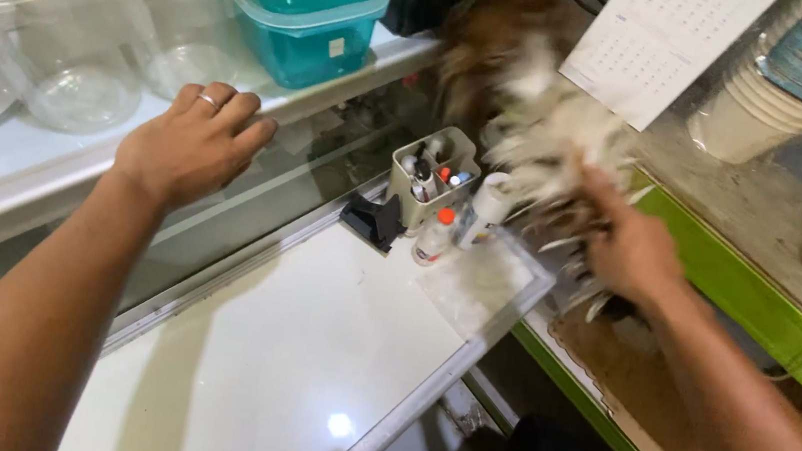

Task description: Dusting a glass display counter and surrounding office items with a feather duster.

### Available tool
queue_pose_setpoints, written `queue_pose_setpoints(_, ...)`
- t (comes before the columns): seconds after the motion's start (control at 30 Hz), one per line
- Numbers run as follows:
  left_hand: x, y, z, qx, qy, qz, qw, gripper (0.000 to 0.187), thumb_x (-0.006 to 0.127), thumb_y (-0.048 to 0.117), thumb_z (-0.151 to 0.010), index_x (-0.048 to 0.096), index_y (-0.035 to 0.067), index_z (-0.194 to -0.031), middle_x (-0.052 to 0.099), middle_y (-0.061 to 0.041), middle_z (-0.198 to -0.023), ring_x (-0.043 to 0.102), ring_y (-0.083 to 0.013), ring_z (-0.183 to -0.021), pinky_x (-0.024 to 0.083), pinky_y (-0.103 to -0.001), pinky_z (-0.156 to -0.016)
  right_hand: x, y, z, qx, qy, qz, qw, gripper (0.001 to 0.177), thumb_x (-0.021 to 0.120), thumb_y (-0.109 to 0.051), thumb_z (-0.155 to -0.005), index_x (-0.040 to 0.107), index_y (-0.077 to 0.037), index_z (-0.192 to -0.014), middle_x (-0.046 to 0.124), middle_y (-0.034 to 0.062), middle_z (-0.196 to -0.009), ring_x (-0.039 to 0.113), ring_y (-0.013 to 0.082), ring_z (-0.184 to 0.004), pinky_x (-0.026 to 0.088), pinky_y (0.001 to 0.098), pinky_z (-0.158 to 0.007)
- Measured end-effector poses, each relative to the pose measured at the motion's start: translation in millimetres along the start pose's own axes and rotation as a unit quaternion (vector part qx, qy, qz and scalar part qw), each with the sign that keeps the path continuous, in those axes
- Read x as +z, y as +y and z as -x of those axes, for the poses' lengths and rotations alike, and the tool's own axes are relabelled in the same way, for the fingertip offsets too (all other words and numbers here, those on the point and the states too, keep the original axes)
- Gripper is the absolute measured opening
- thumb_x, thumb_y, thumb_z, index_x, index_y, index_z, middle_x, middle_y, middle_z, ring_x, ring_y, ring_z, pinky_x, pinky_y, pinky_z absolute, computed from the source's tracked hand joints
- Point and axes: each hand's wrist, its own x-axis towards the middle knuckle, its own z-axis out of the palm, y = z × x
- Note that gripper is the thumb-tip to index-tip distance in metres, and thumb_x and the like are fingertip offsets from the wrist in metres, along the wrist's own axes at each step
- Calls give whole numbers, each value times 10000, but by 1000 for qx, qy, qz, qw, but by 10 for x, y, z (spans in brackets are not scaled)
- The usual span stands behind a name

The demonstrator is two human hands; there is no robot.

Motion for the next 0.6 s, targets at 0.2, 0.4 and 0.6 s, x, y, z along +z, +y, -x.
queue_pose_setpoints(0.2,72,1,36,-7,87,22,996,524,670,262,-909,592,98,-1400,632,-67,-1239,578,-273,-1152,485,-402,-979,-217,-256,109,-77,160,-99,979,666,622,-219,-1003,338,-375,-1585,714,225,-1205,689,415,-1055,526,514,-953)
queue_pose_setpoints(0.4,35,88,1,-39,91,26,995,526,685,229,-885,619,52,-1375,642,-73,-1211,589,-261,-1104,495,-385,-981,-452,-115,-229,4,-6,115,993,913,607,-104,-905,241,-528,-1627,743,219,-1011,763,399,-810,625,514,-880)
queue_pose_setpoints(0.6,31,339,-243,-135,138,2,981,463,719,267,-846,711,65,-1262,641,-94,-1028,607,-284,-1026,516,-400,-889,-764,145,-830,-115,235,210,942,1030,723,-71,-837,284,-327,-1733,713,252,-930,691,416,-856,568,522,-810)
